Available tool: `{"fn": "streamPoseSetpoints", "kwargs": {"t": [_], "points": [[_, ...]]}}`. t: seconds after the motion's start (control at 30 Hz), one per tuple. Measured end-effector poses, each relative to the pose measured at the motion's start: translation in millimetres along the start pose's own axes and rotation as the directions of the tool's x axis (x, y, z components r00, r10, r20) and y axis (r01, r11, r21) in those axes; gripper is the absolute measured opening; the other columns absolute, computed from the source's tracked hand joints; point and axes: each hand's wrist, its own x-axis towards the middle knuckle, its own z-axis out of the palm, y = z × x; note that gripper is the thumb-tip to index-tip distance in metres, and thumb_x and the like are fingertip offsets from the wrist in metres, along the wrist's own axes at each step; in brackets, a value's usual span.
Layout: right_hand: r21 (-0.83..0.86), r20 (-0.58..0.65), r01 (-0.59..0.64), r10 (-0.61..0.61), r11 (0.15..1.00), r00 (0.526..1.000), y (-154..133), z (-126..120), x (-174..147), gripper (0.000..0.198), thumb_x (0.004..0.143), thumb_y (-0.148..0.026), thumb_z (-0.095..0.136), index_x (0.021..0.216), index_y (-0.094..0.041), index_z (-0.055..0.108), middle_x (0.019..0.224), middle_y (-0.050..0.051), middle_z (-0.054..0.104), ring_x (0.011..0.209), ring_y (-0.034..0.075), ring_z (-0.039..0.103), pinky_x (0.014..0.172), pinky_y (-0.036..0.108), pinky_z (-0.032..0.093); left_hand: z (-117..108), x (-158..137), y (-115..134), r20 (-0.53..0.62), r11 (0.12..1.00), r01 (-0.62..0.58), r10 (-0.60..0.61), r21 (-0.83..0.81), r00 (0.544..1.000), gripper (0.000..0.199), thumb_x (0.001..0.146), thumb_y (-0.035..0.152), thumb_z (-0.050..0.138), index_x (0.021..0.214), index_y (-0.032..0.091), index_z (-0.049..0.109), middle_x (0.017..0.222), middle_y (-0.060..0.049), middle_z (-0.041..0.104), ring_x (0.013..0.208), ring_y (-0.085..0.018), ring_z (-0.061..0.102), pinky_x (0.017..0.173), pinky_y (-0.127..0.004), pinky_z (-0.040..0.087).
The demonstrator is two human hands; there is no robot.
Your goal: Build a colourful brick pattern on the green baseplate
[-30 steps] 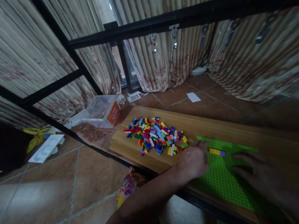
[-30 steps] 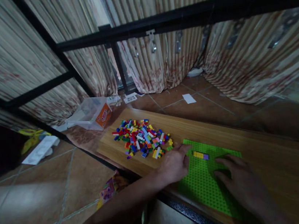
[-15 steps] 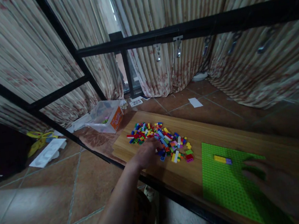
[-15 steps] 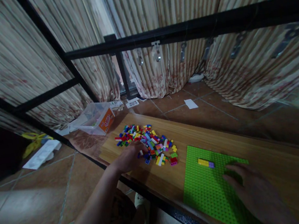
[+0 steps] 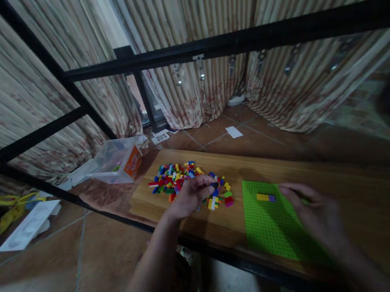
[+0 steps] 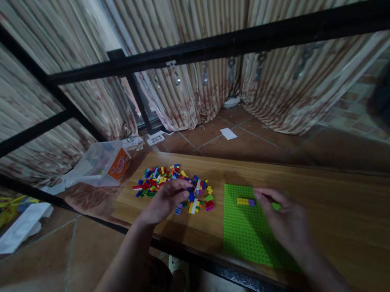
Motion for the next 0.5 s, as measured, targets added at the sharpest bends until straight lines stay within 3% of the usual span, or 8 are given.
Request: {"fn": "streamPoseSetpoints", "kwargs": {"t": [0.1,0.2,0.37,0.5], "points": [[0.211,0.065,0.089,-0.105,0.973,0.992,-20.9,12.9,-7.8,0.026,0.084,-0.044,0.058,0.096,-0.023,0.070,0.097,0.006,0.072,0.090,0.021,0.065,0.082,0.035,0.052,31.3,10.3,-5.5,0.075,0.942,0.144,-0.127,-0.301,0.989,0.037,0.073,0.038,0.075,0.100,0.014,0.067,0.091,-0.006,0.067,0.080,-0.015,0.062,0.078,-0.028,0.049],[0.333,0.149,0.138,-0.197,0.933,0.969,-30.2,21.4,-10.8,0.021,0.084,-0.038,0.061,0.097,-0.024,0.070,0.096,0.004,0.071,0.087,0.018,0.064,0.080,0.033,0.051,60.7,17.3,-8.3,0.134,0.842,0.259,-0.221,-0.473,0.966,0.040,0.068,0.035,0.080,0.100,0.015,0.067,0.090,-0.005,0.066,0.081,-0.016,0.063,0.080,-0.031,0.051],[0.412,0.169,0.190,-0.279,0.891,0.945,-32.7,21.5,-10.1,0.018,0.083,-0.032,0.063,0.097,-0.024,0.071,0.090,0.003,0.069,0.081,0.016,0.062,0.075,0.031,0.051,90.4,23.7,-6.6,0.223,0.775,0.319,-0.233,-0.546,0.947,0.038,0.066,0.032,0.082,0.096,0.014,0.066,0.088,-0.005,0.065,0.076,-0.013,0.062,0.076,-0.028,0.052],[0.448,0.151,0.152,-0.242,0.881,0.958,-31.4,17.0,-9.2,0.013,0.083,-0.030,0.063,0.090,-0.024,0.073,0.087,0.003,0.069,0.083,0.016,0.063,0.075,0.031,0.051,101.8,26.7,-5.9,0.239,0.747,0.331,-0.233,-0.577,0.943,0.035,0.066,0.028,0.082,0.093,0.013,0.065,0.085,-0.003,0.063,0.075,-0.011,0.060,0.074,-0.027,0.051]]}}
